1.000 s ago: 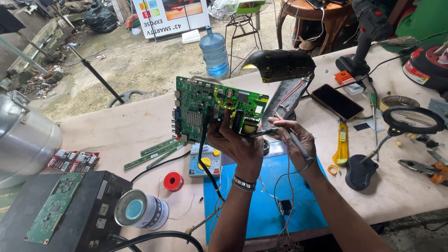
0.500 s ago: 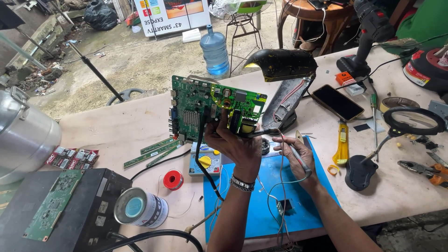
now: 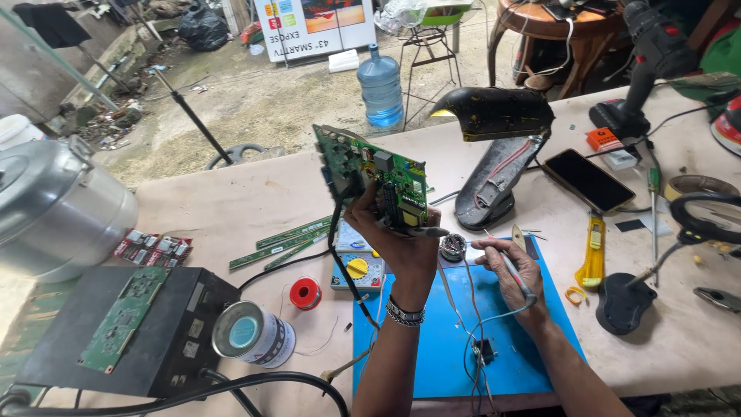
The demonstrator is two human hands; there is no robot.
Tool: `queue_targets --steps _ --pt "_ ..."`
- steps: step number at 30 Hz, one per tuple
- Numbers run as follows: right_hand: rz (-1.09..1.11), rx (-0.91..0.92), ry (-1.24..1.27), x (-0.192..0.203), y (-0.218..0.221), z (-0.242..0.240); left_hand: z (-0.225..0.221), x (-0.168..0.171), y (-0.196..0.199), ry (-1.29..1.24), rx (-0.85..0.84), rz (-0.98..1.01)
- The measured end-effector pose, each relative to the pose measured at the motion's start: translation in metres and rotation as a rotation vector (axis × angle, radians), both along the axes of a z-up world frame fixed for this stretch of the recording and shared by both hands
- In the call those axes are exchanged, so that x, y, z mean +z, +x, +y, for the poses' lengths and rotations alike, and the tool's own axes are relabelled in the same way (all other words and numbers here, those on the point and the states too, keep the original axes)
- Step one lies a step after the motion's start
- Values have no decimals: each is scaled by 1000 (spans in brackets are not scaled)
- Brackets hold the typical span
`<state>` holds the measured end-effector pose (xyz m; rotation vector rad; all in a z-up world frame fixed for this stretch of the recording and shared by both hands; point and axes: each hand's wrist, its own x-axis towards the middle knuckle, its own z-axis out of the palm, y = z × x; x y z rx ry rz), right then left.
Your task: Testing a circuit board with a multimeter to diagnose faults.
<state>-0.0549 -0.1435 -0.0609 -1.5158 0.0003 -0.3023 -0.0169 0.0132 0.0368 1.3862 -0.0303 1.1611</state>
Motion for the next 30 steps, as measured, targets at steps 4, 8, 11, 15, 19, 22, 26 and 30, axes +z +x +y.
queue_targets --steps 4,8,11,15,19,22,26,30 --pt "10 0 -21 3 -3 -2 13 4 -2 -167 -250 -13" --pt "-4 3 -26 2 -3 -3 27 -12 12 -195 -421 16" --pt "-35 16 -82 -1 -3 -5 38 -13 14 -177 -518 97" --pt "-66 20 -157 -8 0 -9 55 -50 55 4 -495 182" --pt "-55 33 -155 -3 -5 -7 64 -83 38 -578 -655 486" --pt "-84 49 -157 -3 -4 -7 84 -141 54 344 -456 85" --pt "-85 38 -202 -6 -4 -9 74 -109 54 -361 -671 314" --pt "-74 30 -236 -5 -4 -9 71 -97 58 -962 -766 472"
